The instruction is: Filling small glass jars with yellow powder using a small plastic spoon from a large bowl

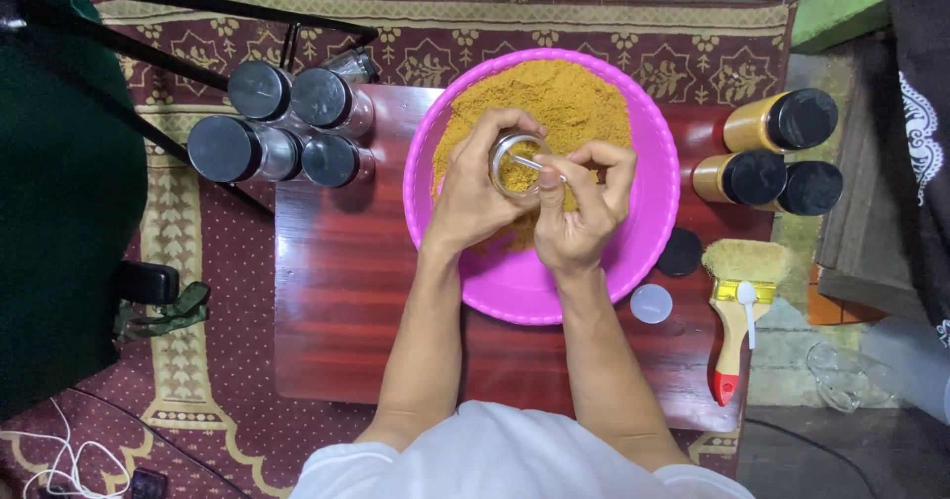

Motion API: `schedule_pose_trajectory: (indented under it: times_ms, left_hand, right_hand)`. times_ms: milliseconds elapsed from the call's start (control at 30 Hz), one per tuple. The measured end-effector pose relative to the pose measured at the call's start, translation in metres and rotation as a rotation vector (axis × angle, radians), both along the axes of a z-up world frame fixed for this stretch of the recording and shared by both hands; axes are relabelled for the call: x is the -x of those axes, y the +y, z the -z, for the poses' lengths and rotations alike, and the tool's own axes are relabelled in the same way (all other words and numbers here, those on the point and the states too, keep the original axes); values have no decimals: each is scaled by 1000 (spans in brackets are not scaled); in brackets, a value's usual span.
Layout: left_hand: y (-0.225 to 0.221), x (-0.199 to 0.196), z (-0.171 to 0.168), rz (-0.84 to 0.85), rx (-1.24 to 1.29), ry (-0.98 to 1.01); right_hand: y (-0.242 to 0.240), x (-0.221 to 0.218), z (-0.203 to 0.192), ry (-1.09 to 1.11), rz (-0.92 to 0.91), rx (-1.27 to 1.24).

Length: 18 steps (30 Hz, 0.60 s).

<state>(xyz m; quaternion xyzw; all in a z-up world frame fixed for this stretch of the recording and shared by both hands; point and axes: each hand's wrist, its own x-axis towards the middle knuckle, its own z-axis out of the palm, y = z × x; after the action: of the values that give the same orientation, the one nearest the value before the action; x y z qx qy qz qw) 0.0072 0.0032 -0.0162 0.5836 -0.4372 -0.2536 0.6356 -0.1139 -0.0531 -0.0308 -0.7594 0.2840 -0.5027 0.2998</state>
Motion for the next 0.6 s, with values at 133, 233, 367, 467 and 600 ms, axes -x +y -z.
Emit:
schedule_pose_trajectory:
  times_ms: [133,233,367,467,600]
  left_hand:
    - [1,0,-1,6,-2,-9]
    - [0,0,-5,20,5,12]
    - [10,5,1,-1,-4,15]
    - [15,9,-2,-19,2,6]
    - [21,18,1,-70,54,36]
  right_hand:
    - [2,3,3,-24,18,-19]
    - [0,4,2,-51,41,8]
    - [2,7,7,-73,29,6]
    - [1,7,6,-102,23,19]
    - [8,10,12,-143,14,33]
